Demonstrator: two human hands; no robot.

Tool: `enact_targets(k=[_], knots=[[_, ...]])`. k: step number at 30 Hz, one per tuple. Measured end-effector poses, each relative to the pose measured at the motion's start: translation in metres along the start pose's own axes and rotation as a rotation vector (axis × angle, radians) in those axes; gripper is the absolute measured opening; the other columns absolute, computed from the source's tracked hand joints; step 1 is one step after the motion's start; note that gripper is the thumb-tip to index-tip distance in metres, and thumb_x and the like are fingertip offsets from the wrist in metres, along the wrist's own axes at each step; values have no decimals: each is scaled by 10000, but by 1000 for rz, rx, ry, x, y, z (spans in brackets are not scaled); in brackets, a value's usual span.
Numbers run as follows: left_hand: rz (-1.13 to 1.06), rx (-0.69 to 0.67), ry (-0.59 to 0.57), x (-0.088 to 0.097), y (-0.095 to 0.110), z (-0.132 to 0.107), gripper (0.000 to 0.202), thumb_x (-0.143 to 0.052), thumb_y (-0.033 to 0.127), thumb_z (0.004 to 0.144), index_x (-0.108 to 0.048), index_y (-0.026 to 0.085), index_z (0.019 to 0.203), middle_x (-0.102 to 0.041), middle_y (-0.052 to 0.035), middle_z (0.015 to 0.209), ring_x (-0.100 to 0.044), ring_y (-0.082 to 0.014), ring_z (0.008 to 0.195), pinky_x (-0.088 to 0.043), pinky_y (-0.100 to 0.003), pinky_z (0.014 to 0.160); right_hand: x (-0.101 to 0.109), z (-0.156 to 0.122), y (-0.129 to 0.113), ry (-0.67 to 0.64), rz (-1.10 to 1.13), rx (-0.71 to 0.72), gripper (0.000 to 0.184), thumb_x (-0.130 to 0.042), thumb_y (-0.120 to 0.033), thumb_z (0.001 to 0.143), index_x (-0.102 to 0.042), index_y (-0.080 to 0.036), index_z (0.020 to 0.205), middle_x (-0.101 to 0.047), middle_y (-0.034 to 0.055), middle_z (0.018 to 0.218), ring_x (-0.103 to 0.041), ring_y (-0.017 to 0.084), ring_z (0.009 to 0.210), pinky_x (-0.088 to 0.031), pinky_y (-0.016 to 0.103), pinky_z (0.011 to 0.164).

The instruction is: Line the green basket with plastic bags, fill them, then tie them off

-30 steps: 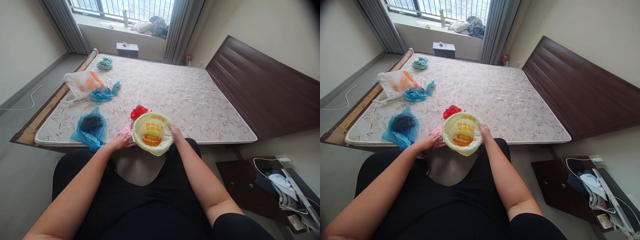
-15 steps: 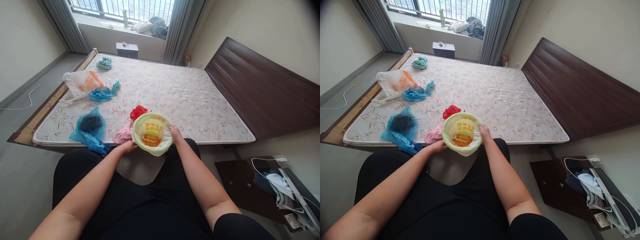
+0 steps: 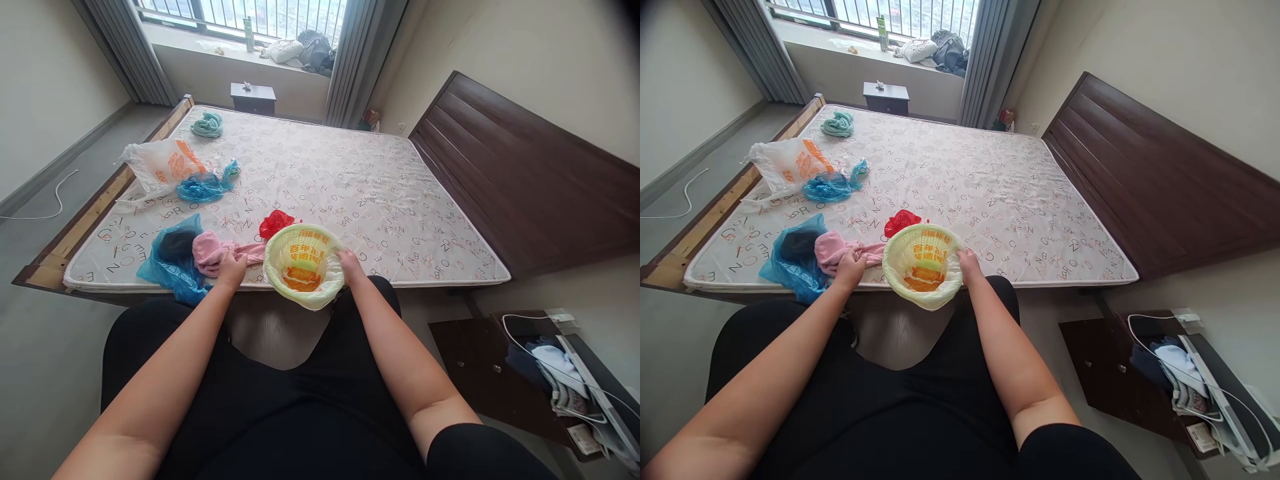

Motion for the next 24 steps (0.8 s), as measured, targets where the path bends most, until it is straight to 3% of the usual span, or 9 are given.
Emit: enact_targets(k=[2,4,6,8,11,16,21,24], knots=[[-106,32,-65,-7,8,-8,463,-572,401,934,-638,99,1279,-676,-217,1345,-632,-332,1276,-452,-537,1165,0,0,-1,2,18,0,383,-605,-361,823,-590,-228,1183,-747,37,982,-731,214,857,-626,357,779],[-259,80,-214,-19,16,-20,503,-507,490,988,-634,118,1302,-691,-208,1337,-671,-322,1215,-530,-535,1073,-1,-1,-2,-1,41,2,372,-605,-334,814,-593,-227,1170,-732,29,943,-715,206,813,-620,342,747],[-395,104,-357,-27,26,-33,603,-407,596,1031,-575,168,1421,-639,-197,1451,-654,-328,1270,-571,-524,1006,-3,-3,-3,-11,48,4,361,-604,-321,811,-594,-225,1159,-721,26,923,-704,201,792,-615,332,731],[-463,72,-416,-29,36,-43,668,-357,676,1035,-495,239,1521,-544,-164,1582,-581,-340,1386,-575,-515,1003,-5,-3,-3,-22,34,3,358,-604,-309,801,-596,-227,1150,-715,23,921,-701,199,789,-614,331,733],[-463,-7,-361,-21,46,-50,694,-464,700,1000,-471,266,1542,-475,-149,1644,-482,-355,1487,-539,-513,1079,-6,-4,-1,-23,-23,6,356,-604,-289,779,-602,-231,1130,-706,10,905,-696,196,780,-613,333,735],[-518,-119,-264,-12,49,-47,862,-700,546,898,-352,201,1608,-415,-227,1660,-428,-364,1535,-396,-549,1231,-14,-9,-3,-41,-58,35,324,-586,-293,794,-605,-226,1111,-712,16,903,-693,188,752,-596,299,685],[-522,-162,-256,-16,43,-46,865,-712,445,868,-346,183,1607,-410,-242,1651,-464,-362,1512,-408,-566,1222,-22,-17,-7,-42,-162,30,347,-569,-317,841,-611,-221,1172,-748,43,999,-724,191,811,-605,290,715],[-403,-222,-219,-16,46,-49,793,-687,354,855,-416,194,1583,-493,-193,1601,-491,-349,1486,-388,-565,1244,-25,-20,-9,-77,-239,29,360,-538,-287,852,-605,-214,1198,-760,54,1039,-735,190,830,-609,284,727]])
Point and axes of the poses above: each hand's wrist, its own z-axis towards the middle knuckle, its own x-axis out of the back of the hand, y = z × x, the point moved 5 cm from there along z, towards the middle knuckle
